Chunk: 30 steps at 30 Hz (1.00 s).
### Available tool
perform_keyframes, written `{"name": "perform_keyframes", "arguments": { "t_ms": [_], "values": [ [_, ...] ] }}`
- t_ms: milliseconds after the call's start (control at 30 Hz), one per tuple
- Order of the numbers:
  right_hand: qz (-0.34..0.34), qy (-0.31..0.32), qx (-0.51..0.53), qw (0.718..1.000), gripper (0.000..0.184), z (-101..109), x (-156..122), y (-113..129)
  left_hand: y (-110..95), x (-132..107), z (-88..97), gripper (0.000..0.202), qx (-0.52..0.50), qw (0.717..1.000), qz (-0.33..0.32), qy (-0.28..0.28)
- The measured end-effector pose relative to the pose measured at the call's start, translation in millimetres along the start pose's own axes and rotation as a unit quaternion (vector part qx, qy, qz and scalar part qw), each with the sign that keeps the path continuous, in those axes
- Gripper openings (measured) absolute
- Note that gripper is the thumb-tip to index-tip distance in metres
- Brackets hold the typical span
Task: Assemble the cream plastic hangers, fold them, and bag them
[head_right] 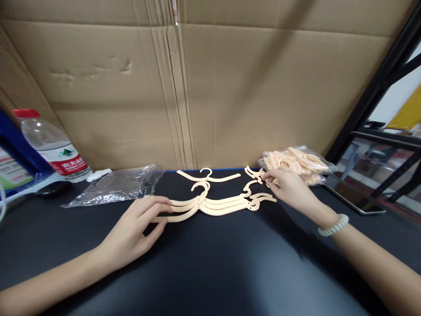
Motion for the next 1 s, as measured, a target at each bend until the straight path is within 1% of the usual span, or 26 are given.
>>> {"name": "perform_keyframes", "arguments": {
  "t_ms": [67, 133, 200, 300, 400, 500, 633, 767, 867, 1000],
  "values": [
    [-0.009, 0.006, -0.053, 0.999, 0.024, -2.2, 8.5, 0.0, 6.0, 6.6, 4.6, 0.019, 0.013, 1.0, -0.002, -0.001],
    [-0.015, 0.037, -0.111, 0.993, 0.027, -8.9, 19.0, 2.7, 16.2, 16.4, 7.8, 0.019, 0.025, 1.0, 0.009, 0.007],
    [-0.017, 0.061, -0.153, 0.986, 0.027, -15.0, 30.1, 7.0, 28.2, 29.0, 5.1, 0.018, 0.032, 0.998, 0.02, 0.042],
    [-0.012, 0.08, -0.178, 0.981, 0.024, -21.9, 44.4, 13.9, 44.9, 50.5, -6.5, 0.024, 0.034, 0.994, 0.022, 0.101],
    [-0.008, 0.109, -0.194, 0.975, 0.022, -30.6, 51.3, 18.6, 59.8, 70.8, -21.2, 0.026, 0.031, 0.991, 0.01, 0.13],
    [-0.026, 0.121, -0.21, 0.97, 0.018, -37.0, 52.7, 21.8, 72.2, 84.8, -38.6, 0.023, 0.015, 0.988, -0.017, 0.151],
    [-0.089, 0.126, -0.229, 0.961, 0.013, -41.9, 54.4, 22.8, 86.0, 93.5, -59.4, 0.024, 0.001, 0.985, -0.038, 0.17],
    [-0.157, 0.155, -0.239, 0.946, 0.023, -47.3, 57.7, 19.3, 94.8, 98.5, -72.6, 0.014, 0.004, 0.984, -0.035, 0.177],
    [-0.196, 0.176, -0.234, 0.936, 0.026, -51.8, 60.1, 16.9, 96.4, 101.4, -75.1, 0.014, 0.007, 0.984, -0.024, 0.176],
    [-0.232, 0.181, -0.219, 0.93, 0.027, -55.8, 63.0, 15.6, 92.2, 103.3, -68.7, 0.016, 0.011, 0.985, -0.01, 0.169]
  ]
}}
Point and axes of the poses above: each hand's wrist, its own x-axis towards the middle knuckle, its own z-axis out of the back of the hand, y = z × x, the point moved 7 cm from there along x, towards the middle knuckle, and after that the axes turned 14 degrees about -z, right-handed, at the moved point
